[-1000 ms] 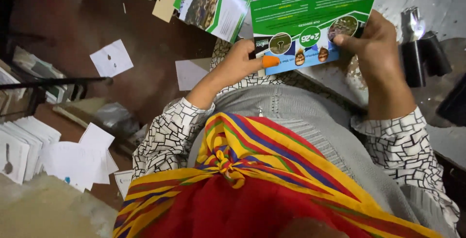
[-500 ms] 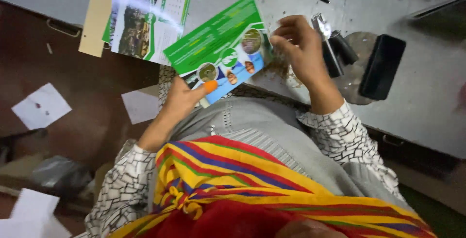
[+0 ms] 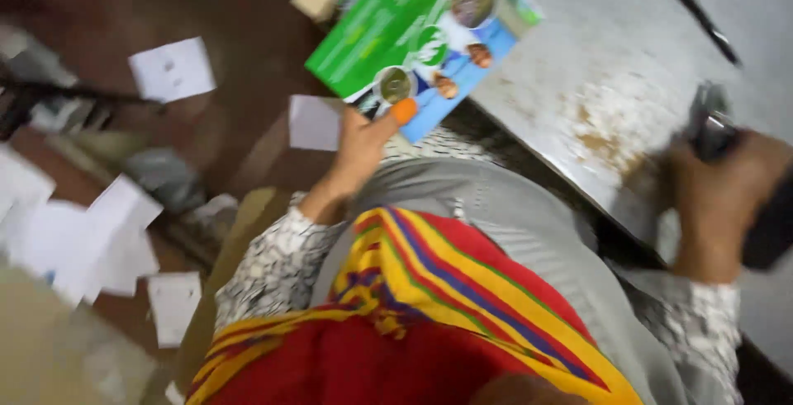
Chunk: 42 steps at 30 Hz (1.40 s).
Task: Punching holes in calendars using a manual punch tool and a marking template for finishing.
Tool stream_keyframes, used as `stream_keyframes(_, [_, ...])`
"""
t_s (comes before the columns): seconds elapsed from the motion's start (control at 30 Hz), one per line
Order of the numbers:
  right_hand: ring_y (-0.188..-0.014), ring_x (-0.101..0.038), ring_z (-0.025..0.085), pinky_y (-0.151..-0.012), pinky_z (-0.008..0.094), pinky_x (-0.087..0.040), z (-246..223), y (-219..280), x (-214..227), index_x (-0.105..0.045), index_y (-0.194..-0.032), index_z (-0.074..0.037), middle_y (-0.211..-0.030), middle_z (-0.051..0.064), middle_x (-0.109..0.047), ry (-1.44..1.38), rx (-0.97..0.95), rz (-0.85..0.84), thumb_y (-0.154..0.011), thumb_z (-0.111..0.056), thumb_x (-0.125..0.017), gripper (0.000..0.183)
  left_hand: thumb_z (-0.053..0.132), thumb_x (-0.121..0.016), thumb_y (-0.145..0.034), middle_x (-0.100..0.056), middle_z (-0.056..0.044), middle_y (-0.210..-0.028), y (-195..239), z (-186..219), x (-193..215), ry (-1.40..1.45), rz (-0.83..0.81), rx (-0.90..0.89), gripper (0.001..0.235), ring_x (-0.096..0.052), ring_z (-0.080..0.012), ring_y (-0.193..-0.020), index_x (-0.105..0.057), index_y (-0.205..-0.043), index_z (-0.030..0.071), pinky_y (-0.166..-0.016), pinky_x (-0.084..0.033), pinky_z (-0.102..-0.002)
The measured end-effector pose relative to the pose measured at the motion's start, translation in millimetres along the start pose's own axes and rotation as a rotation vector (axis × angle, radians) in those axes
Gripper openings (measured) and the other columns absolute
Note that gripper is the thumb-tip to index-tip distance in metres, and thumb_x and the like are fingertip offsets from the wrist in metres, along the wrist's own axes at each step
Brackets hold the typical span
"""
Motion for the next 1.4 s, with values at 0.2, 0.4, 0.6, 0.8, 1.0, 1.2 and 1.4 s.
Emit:
stream_keyframes(0.2, [-0.067,-0.056,0.005,-0.039,0.019,-0.029,-96.4,-13.3,34.7,-0.055,-0.123,-0.027,-0.102,-0.012,-0.058,-0.889,-0.468,-0.353,-0.083,-0.024,-0.057,0.04,0.011,-0.066,-0.088,-0.063,0.005,-0.082,10.8,45.9,18.1,-0.092,0.039,-0.122,0.008,-0.053,-0.0064,-0.069,-0.067,-0.096,0.009,-0.052,-0.047,-0.025])
stream_keyframes(0.4, [-0.099,-0.061,0.033,-0.085,0.046,-0.046,-255.6,20.6,4.9,-0.06,-0.121,-0.003,-0.102,0.019,-0.066,-0.795,0.226,-0.982,-0.073,-0.007,-0.071,0.05,0.007,-0.072,-0.091,-0.067,-0.009,-0.117,0.7,-25.9,73.5,-0.063,0.172,-0.337,0.039,-0.057,-0.0126,-0.107,-0.059,-0.128,0.002,-0.095,-0.048,-0.04])
stream_keyframes(0.6, [-0.074,-0.055,0.03,-0.065,0.04,-0.04,-332.4,25.9,-2.6,-0.059,-0.11,-0.005,-0.079,0.014,-0.056,-0.767,0.409,-0.96,-0.076,-0.015,-0.072,0.038,0.007,-0.072,-0.091,-0.066,-0.009,-0.119,7.2,-28.7,92.0,-0.043,0.262,-0.341,0.041,-0.054,-0.0129,-0.111,-0.058,-0.129,0.003,-0.096,-0.048,-0.041])
stream_keyframes(0.8, [-0.079,-0.06,0.042,-0.068,0.045,-0.043,-354.9,23.1,2.2,-0.058,-0.112,-0.003,-0.082,0.023,-0.059,-0.732,0.422,-0.975,-0.079,-0.018,-0.071,0.038,0.008,-0.073,-0.091,-0.065,-0.01,-0.12,1.6,-31.6,91.3,-0.027,0.294,-0.334,0.042,-0.051,-0.0132,-0.115,-0.057,-0.13,0.003,-0.098,-0.047,-0.042])
stream_keyframes(1.0, [-0.076,-0.06,0.041,-0.065,0.047,-0.042,-353.9,22.8,-7.7,-0.059,-0.108,-0.006,-0.081,0.021,-0.058,-0.727,0.407,-0.951,-0.078,-0.024,-0.074,0.038,0.009,-0.073,-0.091,-0.064,-0.01,-0.122,-0.1,-36.7,82.5,-0.028,0.279,-0.309,0.044,-0.047,-0.0136,-0.119,-0.056,-0.131,0.003,-0.099,-0.047,-0.043])
stream_keyframes(1.2, [-0.072,-0.059,0.037,-0.063,0.043,-0.044,-354.2,25.4,-3.4,-0.061,-0.104,-0.006,-0.079,0.02,-0.06,-0.725,0.381,-0.929,-0.08,-0.029,-0.075,0.036,0.011,-0.073,-0.091,-0.065,-0.011,-0.12,3.7,-47.3,84.8,-0.037,0.268,-0.272,0.042,-0.054,-0.0175,-0.115,-0.058,-0.129,0.003,-0.1,-0.047,-0.042])
stream_keyframes(1.4, [-0.068,-0.057,0.036,-0.061,0.042,-0.043,-356.6,24.8,-2.3,-0.061,-0.104,-0.004,-0.076,0.02,-0.059,-0.734,0.374,-0.926,-0.082,-0.03,-0.075,0.036,0.012,-0.074,-0.091,-0.064,-0.008,-0.122,-2.4,-26.6,79.3,-0.014,0.278,-0.293,0.044,-0.05,-0.0135,-0.116,-0.057,-0.131,0.005,-0.101,-0.047,-0.041])
Point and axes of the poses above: each hand's wrist, its own y-axis away from the middle knuckle, its own x-axis out of the back of the hand, z = x × y, the point moved 3 cm from there along -y, towards the middle knuckle
